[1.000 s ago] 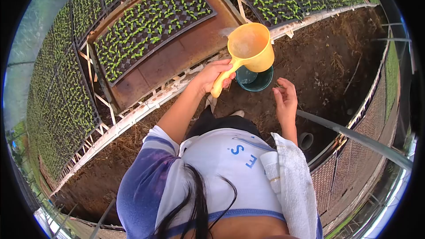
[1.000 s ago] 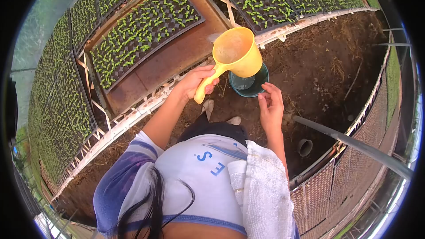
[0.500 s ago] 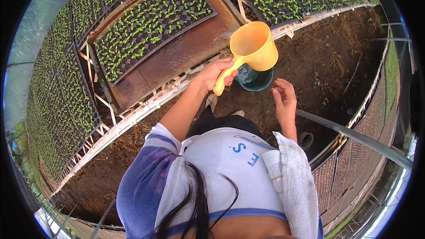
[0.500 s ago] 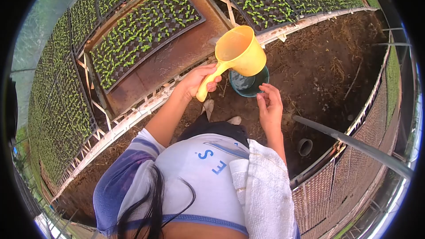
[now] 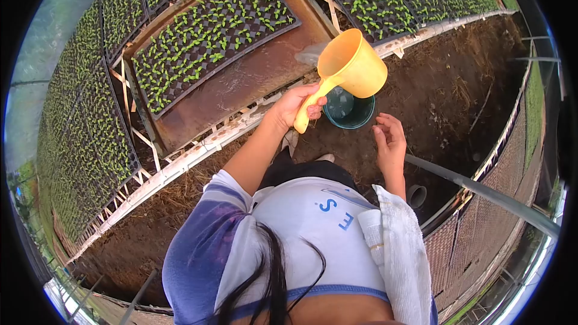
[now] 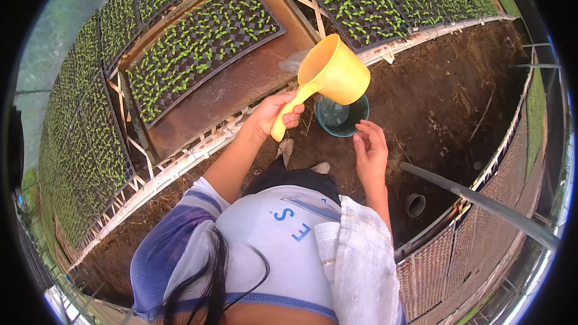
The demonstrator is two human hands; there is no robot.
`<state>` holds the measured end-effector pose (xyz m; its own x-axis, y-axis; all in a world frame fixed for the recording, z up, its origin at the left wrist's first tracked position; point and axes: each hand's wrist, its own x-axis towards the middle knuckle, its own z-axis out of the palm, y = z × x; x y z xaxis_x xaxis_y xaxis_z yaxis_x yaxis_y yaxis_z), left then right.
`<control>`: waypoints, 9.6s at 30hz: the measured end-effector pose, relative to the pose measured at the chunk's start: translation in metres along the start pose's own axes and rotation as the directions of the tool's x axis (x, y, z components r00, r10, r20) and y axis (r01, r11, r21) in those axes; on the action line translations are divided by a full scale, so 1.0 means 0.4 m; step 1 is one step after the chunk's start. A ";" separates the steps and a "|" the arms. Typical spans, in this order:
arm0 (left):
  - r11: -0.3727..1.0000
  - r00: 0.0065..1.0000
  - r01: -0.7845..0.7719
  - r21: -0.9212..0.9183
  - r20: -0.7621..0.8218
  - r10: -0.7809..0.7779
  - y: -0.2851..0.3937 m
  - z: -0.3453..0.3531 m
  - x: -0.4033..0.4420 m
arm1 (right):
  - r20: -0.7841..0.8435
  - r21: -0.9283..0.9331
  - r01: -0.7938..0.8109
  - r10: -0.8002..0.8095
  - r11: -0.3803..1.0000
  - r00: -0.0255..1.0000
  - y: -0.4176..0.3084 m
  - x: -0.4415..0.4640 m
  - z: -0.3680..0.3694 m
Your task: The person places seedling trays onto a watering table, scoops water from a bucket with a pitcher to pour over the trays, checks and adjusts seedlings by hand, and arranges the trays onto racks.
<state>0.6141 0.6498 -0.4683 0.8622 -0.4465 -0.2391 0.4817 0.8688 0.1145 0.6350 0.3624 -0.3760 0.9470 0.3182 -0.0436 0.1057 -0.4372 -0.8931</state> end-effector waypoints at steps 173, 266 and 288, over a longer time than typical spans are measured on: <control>-0.620 0.691 0.576 0.533 0.088 0.718 1.051 -0.165 0.202 | 0.508 -0.632 0.530 -0.214 0.565 0.834 -0.158 1.107 0.853; -0.311 0.399 0.676 0.668 0.022 0.917 0.571 -0.240 -0.256 | 0.683 -0.400 0.744 -0.367 0.535 0.632 -0.151 0.581 0.909; -0.198 0.355 0.396 0.897 0.049 0.934 0.580 -0.101 -0.370 | 0.760 -0.377 0.766 -0.298 0.520 0.577 -0.172 0.547 0.895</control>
<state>0.5919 0.9262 -0.4455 0.7636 0.6420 0.0690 0.3866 -0.5401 0.7476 0.7265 0.7632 -0.4843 0.2841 0.9537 -0.0992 0.8951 -0.3009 -0.3292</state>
